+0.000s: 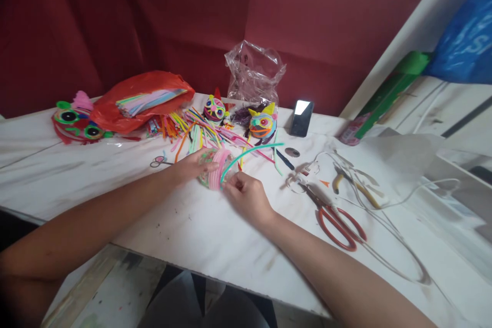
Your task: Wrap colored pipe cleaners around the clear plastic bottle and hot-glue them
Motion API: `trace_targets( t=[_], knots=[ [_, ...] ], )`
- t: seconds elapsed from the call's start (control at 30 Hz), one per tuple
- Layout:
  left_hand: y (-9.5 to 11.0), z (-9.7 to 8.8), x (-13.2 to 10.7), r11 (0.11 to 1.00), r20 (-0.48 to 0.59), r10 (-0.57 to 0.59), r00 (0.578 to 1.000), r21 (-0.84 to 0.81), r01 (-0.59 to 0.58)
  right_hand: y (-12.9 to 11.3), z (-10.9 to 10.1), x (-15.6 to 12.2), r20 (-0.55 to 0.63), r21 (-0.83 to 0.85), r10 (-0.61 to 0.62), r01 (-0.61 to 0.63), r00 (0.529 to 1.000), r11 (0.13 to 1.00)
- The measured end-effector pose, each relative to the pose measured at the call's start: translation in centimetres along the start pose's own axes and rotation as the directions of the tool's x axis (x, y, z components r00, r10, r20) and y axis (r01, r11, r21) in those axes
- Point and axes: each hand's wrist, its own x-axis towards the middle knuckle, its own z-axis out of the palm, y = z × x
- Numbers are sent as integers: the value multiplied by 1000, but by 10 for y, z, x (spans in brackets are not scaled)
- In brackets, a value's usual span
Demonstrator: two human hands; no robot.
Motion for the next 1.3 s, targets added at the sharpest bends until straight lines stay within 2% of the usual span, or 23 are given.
trace_targets(
  t=[0.13, 0.33, 0.5, 0.57, 0.6, 0.63, 0.67, 0.7, 0.73, 0.77, 0.8, 0.87, 0.93, 1.03, 1.2, 1.3],
  knots=[
    [4, -1, -3, 988, 11, 49, 999, 149, -50, 1, 0, -1, -3, 9, -7, 8, 1000, 1000],
    [11, 1, -9, 907, -3, 171, 985, 390, -156, 5, 4, -3, 0, 0, -14, 14, 1000, 1000],
    [11, 3, -10, 887, 14, 196, 980, 424, -183, 4, 3, -2, 12, -62, -41, 42, 999, 997],
    [11, 5, -11, 881, 4, 206, 979, 434, -187, 1, -4, -2, 8, -122, -105, 105, 994, 987],
    [11, 6, -11, 878, 1, 212, 977, 439, -191, -2, -9, -1, -16, -159, -187, 182, 982, 970],
    [12, 7, -12, 877, -2, 217, 976, 440, -194, -5, -15, 0, -52, -207, -306, 289, 951, 935],
    [12, 9, -13, 877, -3, 222, 975, 437, -198, -8, -22, 2, -93, -272, -443, 405, 892, 873],
    [12, 10, -13, 880, 0, 224, 975, 430, -202, -11, -30, 4, -126, -351, -571, 502, 811, 790],
    [12, 11, -14, 882, 7, 224, 974, 423, -206, -14, -37, 7, -143, -434, -671, 563, 727, 703],
    [12, 12, -14, 884, 14, 224, 974, 418, -209, -15, -43, 9, -137, -511, -734, 587, 665, 627],
    [12, 12, -15, 883, 20, 225, 974, 418, -213, -16, -48, 12, -114, -575, -762, 583, 638, 574],
    [11, 13, -15, 873, 29, 234, 972, 433, -223, -14, -53, 16, -53, -639, -753, 557, 656, 530],
    [10, 14, -16, 854, 29, 253, 967, 464, -237, -9, -52, 18, 7, -627, -723, 566, 691, 535],
    [8, 14, -15, 815, 33, 287, 957, 516, -262, -2, -43, 16, 27, -549, -688, 586, 725, 596],
    [9, 13, -15, 768, 55, 324, 944, 567, -296, 0, -30, 11, -23, -384, -619, 565, 785, 730],
    [12, 13, -17, 762, 60, 306, 950, 583, -282, -1, -27, 10, -48, -339, -608, 560, 792, 756]
  ],
)
